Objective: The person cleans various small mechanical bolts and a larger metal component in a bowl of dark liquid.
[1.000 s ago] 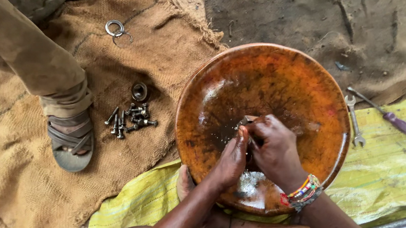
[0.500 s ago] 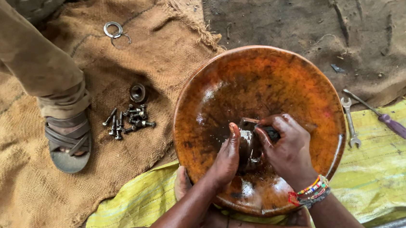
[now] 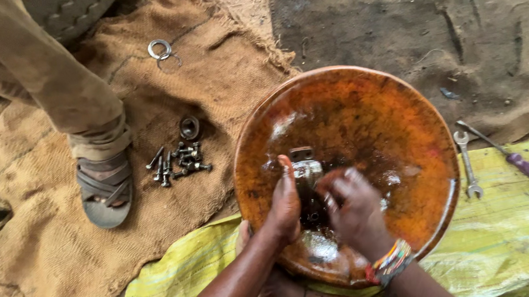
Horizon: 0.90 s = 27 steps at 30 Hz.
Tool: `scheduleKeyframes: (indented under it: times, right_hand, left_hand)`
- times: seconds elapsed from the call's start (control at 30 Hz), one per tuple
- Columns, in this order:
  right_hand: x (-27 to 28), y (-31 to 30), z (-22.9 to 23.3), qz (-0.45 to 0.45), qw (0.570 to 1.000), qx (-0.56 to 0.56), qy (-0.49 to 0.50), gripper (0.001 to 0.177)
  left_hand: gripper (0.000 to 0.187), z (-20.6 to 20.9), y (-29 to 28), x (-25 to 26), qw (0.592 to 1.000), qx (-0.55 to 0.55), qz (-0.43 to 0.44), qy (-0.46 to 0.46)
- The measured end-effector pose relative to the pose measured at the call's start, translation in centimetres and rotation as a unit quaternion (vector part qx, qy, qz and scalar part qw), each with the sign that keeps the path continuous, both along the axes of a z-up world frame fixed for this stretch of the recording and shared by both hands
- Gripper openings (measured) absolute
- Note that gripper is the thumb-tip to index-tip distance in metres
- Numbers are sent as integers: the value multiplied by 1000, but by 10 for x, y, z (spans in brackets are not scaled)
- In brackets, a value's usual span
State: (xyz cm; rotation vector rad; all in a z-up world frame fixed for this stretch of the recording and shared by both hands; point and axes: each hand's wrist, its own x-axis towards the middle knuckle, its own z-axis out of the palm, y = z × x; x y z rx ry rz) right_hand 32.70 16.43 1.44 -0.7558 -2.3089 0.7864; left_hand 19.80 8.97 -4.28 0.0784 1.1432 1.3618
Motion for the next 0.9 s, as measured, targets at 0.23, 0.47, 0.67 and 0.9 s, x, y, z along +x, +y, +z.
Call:
scheduleKeyframes:
  times: [0.23,0.47,0.67,0.9]
  right_hand:
    - [10,32,-10,-114,950,-291,-8,17]
    - [25,49,-14,-38,968,-239,-70,26]
    - [32,65,-10,-76,956,-262,-105,17]
    - [20,40,8,13,871,-480,101,27]
  left_hand:
    - [114,-55,-8,29,956,-23,-120,267]
    - [56,-17,-7,24,939,13,-149,310]
    - [18,34,1,20,964,-3,-134,228]
    - [17,67,-2,14,924,57,-164,340]
